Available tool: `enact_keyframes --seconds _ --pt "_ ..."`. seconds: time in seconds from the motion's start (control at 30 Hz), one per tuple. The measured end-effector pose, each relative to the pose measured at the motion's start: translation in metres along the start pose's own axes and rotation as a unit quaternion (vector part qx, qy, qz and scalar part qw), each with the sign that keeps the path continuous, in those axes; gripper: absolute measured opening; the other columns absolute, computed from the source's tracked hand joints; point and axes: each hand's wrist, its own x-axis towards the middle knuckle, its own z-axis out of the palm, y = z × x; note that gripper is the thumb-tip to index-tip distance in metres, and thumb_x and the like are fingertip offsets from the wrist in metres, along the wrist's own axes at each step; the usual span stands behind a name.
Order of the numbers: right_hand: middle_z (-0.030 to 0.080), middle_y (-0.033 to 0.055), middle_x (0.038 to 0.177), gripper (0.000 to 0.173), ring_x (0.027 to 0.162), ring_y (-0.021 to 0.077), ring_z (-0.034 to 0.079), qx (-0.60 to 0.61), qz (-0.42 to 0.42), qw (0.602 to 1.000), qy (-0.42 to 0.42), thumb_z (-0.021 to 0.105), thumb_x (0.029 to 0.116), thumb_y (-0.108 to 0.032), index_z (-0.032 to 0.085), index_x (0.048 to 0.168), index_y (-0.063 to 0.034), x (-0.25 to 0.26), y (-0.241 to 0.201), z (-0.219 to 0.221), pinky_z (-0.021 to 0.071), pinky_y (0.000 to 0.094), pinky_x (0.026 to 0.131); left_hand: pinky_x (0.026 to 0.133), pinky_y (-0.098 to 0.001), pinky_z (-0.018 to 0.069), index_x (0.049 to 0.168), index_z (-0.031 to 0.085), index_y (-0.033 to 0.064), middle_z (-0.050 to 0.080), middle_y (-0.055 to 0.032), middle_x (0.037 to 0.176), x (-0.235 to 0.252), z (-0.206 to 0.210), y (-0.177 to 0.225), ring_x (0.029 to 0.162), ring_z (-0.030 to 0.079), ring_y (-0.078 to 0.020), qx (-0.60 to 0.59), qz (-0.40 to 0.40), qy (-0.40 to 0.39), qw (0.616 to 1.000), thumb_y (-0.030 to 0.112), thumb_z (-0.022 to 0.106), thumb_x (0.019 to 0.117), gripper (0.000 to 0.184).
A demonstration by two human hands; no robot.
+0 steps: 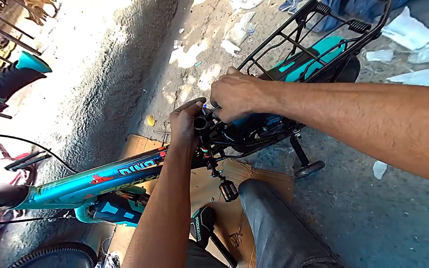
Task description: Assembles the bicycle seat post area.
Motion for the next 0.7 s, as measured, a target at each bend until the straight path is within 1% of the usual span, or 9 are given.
enact_keyframes --seconds 0.1,0.23,0.37,0.5,0.57,0.63,0.7 --pt "0.062 0.0073 0.080 0.027 0.084 0.0269 0.061 -0.001 0.001 1.000 0.010 0.061 0.0913 -0.037 0.065 0.078 -0.0136 -0.0005 0.0001 0.0002 0.0388 0.0528 0.080 0.066 -0.0336 0.0594 0.113 0.073 -0.0003 0.072 -0.0118 0.082 0.0013 -0.0010 0.0005 0.070 0.069 -0.0176 -0.007 -0.001 -0.010 1.000 0.011 0.060 0.1001 0.022" --pt "0.061 0.0077 0.082 0.028 0.085 0.0268 0.060 -0.002 0.006 1.000 0.018 0.061 0.0914 -0.037 0.064 0.077 -0.0136 -0.0023 -0.0009 0.0004 0.0380 0.0519 0.080 0.064 -0.0318 0.0590 0.112 0.073 -0.0008 0.072 -0.0107 0.079 0.0010 -0.0001 0.0010 0.067 0.069 -0.0164 -0.017 -0.003 -0.012 1.000 0.011 0.058 0.1009 0.022" --pt "0.064 0.0077 0.085 0.027 0.087 0.0269 0.062 -0.014 0.011 1.000 0.024 0.061 0.0915 -0.039 0.066 0.080 -0.0144 -0.0039 -0.0025 0.0001 0.0389 0.0522 0.082 0.064 -0.0338 0.0599 0.112 0.072 -0.0008 0.072 -0.0114 0.080 0.0036 -0.0005 0.0020 0.067 0.070 -0.0178 -0.028 -0.034 -0.009 0.999 0.012 0.059 0.0996 0.022" --pt "0.062 0.0070 0.084 0.028 0.086 0.0264 0.061 -0.012 0.012 1.000 0.021 0.062 0.0913 -0.039 0.065 0.079 -0.0142 -0.0036 -0.0017 0.0001 0.0386 0.0523 0.082 0.064 -0.0327 0.0591 0.110 0.073 -0.0011 0.072 -0.0108 0.079 0.0035 -0.0006 0.0012 0.067 0.069 -0.0168 -0.024 -0.018 -0.009 1.000 0.012 0.060 0.0995 0.021" --pt "0.063 0.0070 0.084 0.028 0.086 0.0263 0.061 -0.011 0.013 1.000 0.026 0.061 0.0913 -0.038 0.065 0.078 -0.0143 -0.0029 -0.0009 0.0007 0.0385 0.0523 0.082 0.063 -0.0326 0.0594 0.111 0.073 -0.0015 0.072 -0.0108 0.079 0.0044 -0.0012 0.0006 0.066 0.069 -0.0170 -0.030 -0.017 -0.011 0.999 0.012 0.060 0.0996 0.022" --pt "0.062 0.0071 0.085 0.027 0.087 0.0262 0.061 -0.011 0.012 0.999 0.029 0.060 0.0918 -0.038 0.066 0.080 -0.0145 -0.0036 -0.0012 0.0017 0.0382 0.0521 0.083 0.062 -0.0321 0.0596 0.113 0.072 -0.0017 0.072 -0.0109 0.078 0.0035 -0.0008 0.0002 0.065 0.069 -0.0167 -0.035 -0.018 -0.009 0.999 0.011 0.060 0.0997 0.022" --pt "0.063 0.0076 0.087 0.026 0.088 0.0267 0.061 -0.014 0.014 0.999 0.039 0.060 0.0920 -0.037 0.066 0.081 -0.0144 -0.0046 -0.0019 0.0020 0.0387 0.0523 0.083 0.063 -0.0332 0.0604 0.112 0.072 -0.0022 0.072 -0.0119 0.078 0.0022 -0.0003 0.0011 0.066 0.070 -0.0177 -0.037 -0.020 0.000 0.999 0.011 0.061 0.0991 0.021"
